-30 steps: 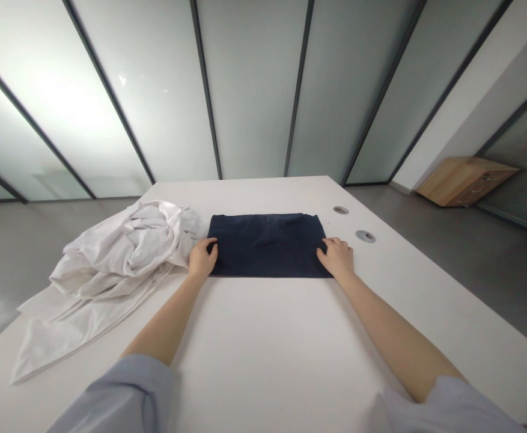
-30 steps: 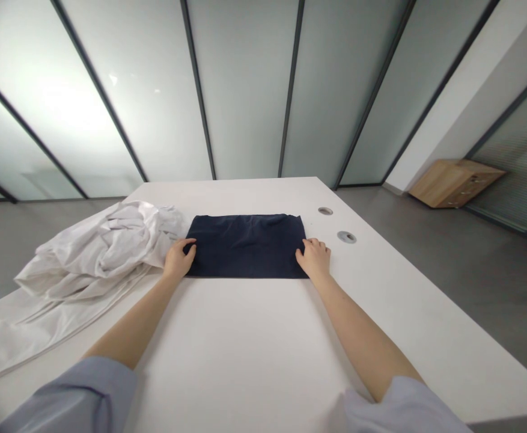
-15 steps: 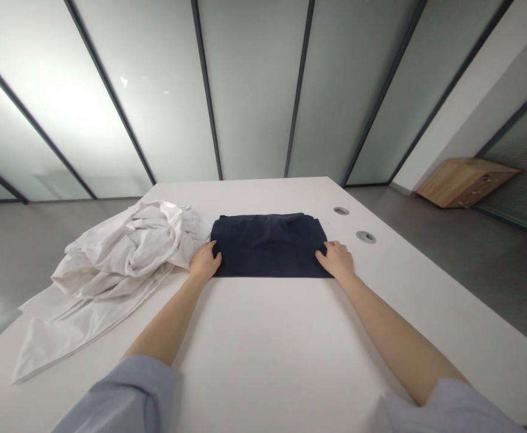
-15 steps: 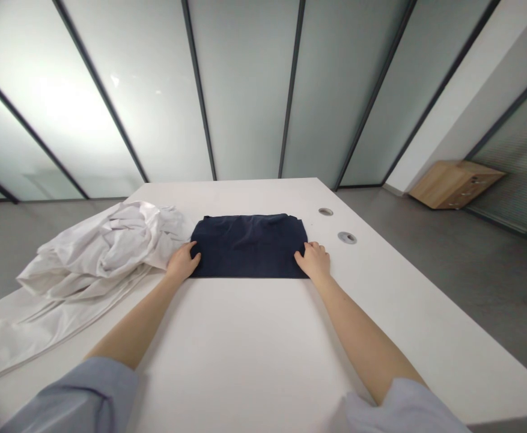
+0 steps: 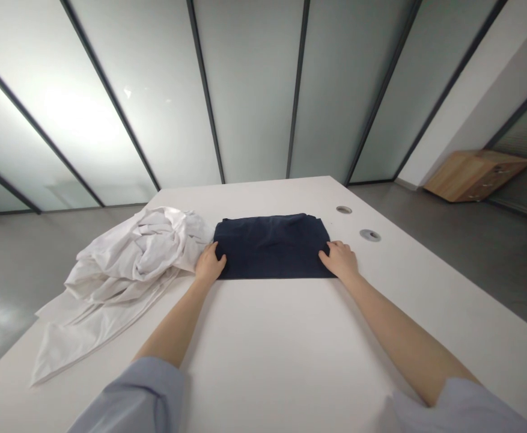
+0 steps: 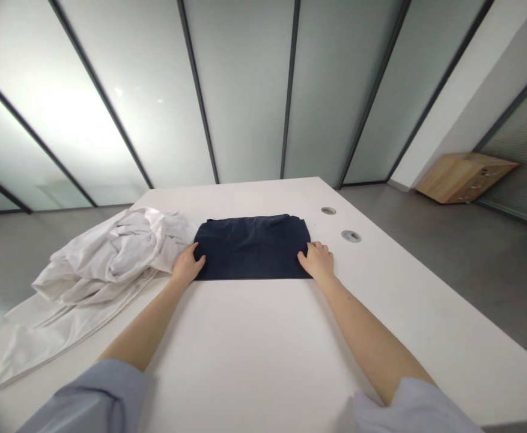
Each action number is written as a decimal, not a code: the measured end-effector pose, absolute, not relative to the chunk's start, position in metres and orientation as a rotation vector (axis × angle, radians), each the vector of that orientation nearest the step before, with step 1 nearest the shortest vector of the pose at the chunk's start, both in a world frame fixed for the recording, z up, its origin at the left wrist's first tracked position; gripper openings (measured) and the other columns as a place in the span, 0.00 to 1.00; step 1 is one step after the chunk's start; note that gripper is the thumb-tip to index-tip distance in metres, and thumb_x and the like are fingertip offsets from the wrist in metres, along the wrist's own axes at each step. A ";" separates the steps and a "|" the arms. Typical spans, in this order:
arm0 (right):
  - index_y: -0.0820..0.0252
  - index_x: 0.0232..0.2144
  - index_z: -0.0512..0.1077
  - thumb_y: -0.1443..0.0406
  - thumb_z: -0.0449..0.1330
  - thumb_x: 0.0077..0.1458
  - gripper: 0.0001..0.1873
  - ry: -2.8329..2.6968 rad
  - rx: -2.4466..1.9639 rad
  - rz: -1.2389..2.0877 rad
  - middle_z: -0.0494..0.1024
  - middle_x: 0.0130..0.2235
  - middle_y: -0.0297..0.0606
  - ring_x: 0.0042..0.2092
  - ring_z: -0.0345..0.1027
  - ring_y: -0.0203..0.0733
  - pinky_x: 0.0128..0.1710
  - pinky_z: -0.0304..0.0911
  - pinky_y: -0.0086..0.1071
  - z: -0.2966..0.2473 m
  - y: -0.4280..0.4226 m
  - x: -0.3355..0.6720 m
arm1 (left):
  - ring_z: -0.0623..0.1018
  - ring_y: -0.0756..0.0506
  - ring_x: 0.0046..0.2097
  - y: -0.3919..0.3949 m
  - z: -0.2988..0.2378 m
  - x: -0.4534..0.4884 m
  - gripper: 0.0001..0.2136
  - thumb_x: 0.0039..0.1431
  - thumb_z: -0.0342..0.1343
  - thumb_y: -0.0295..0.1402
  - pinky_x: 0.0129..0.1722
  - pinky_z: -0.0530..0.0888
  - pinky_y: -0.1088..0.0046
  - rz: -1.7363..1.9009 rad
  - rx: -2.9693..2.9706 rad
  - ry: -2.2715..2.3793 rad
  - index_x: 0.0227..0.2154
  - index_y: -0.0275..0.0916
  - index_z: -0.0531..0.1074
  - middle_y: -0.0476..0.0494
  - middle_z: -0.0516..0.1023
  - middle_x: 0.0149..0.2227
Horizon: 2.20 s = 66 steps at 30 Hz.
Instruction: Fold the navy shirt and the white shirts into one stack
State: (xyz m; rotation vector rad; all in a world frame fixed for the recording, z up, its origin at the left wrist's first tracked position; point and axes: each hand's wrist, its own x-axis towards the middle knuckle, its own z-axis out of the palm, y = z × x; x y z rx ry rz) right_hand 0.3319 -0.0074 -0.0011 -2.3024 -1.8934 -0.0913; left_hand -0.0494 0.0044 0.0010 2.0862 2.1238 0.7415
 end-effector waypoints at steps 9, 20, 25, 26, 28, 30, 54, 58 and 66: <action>0.66 0.55 0.69 0.57 0.49 0.60 0.26 -1.871 -2.294 -0.058 0.68 0.54 0.54 0.53 0.61 0.57 0.49 0.59 0.46 -0.004 -0.006 0.332 | 0.69 0.40 0.60 0.005 0.000 -0.049 0.25 0.57 0.53 0.31 0.60 0.66 0.63 0.745 2.083 2.128 0.58 0.34 0.64 0.35 0.69 0.59; 0.67 0.54 0.70 0.57 0.49 0.59 0.27 -1.872 -2.295 -0.095 0.69 0.54 0.52 0.52 0.62 0.56 0.48 0.60 0.45 -0.002 -0.008 0.329 | 0.69 0.39 0.59 0.002 0.002 -0.047 0.26 0.57 0.52 0.33 0.58 0.68 0.62 0.702 2.094 2.138 0.59 0.35 0.63 0.36 0.68 0.59; 0.65 0.54 0.70 0.58 0.49 0.58 0.26 -1.834 -2.269 -0.143 0.69 0.54 0.52 0.52 0.61 0.56 0.50 0.58 0.46 0.000 -0.008 0.330 | 0.70 0.39 0.58 0.000 0.005 -0.045 0.24 0.57 0.52 0.34 0.59 0.67 0.62 0.727 2.153 2.185 0.58 0.35 0.65 0.36 0.70 0.58; 0.65 0.54 0.69 0.58 0.49 0.58 0.26 -1.815 -2.249 -0.165 0.68 0.55 0.52 0.52 0.61 0.56 0.50 0.58 0.46 0.000 -0.007 0.331 | 0.70 0.38 0.58 0.000 0.006 -0.045 0.24 0.58 0.52 0.34 0.59 0.67 0.63 0.755 2.165 2.201 0.57 0.35 0.66 0.36 0.71 0.57; 0.65 0.54 0.69 0.59 0.49 0.58 0.26 -1.775 -2.208 -0.201 0.68 0.55 0.51 0.53 0.61 0.54 0.50 0.58 0.44 0.001 -0.007 0.332 | 0.71 0.39 0.57 0.000 0.009 -0.045 0.21 0.59 0.50 0.34 0.59 0.67 0.64 0.815 2.159 2.226 0.55 0.35 0.69 0.37 0.72 0.55; 0.65 0.54 0.69 0.59 0.48 0.59 0.25 -1.765 -2.203 -0.188 0.68 0.55 0.51 0.53 0.62 0.53 0.50 0.58 0.42 0.002 -0.007 0.334 | 0.73 0.40 0.55 0.000 0.010 -0.045 0.19 0.61 0.48 0.35 0.57 0.69 0.65 0.793 2.108 2.238 0.52 0.35 0.71 0.37 0.74 0.53; 0.62 0.53 0.70 0.57 0.51 0.59 0.24 -2.076 -2.028 -0.215 0.71 0.54 0.52 0.54 0.65 0.55 0.51 0.61 0.44 0.006 0.006 0.357 | 0.71 0.36 0.56 0.001 0.030 -0.039 0.23 0.61 0.48 0.42 0.53 0.69 0.61 0.464 2.440 2.125 0.56 0.37 0.66 0.35 0.71 0.55; 0.61 0.60 0.64 0.51 0.47 0.61 0.31 -2.257 -1.938 -0.141 0.61 0.63 0.49 0.62 0.55 0.57 0.59 0.55 0.48 -0.009 0.015 0.332 | 0.59 0.34 0.65 0.012 0.008 -0.029 0.28 0.64 0.44 0.47 0.61 0.60 0.57 0.199 2.564 1.915 0.62 0.38 0.59 0.35 0.59 0.65; 0.61 0.62 0.61 0.49 0.46 0.62 0.33 -2.349 -1.949 -0.095 0.59 0.64 0.50 0.63 0.54 0.59 0.59 0.54 0.49 -0.017 -0.026 0.323 | 0.70 0.32 0.57 -0.016 0.022 -0.036 0.28 0.60 0.48 0.50 0.53 0.67 0.57 -0.045 2.536 1.830 0.57 0.38 0.65 0.31 0.68 0.58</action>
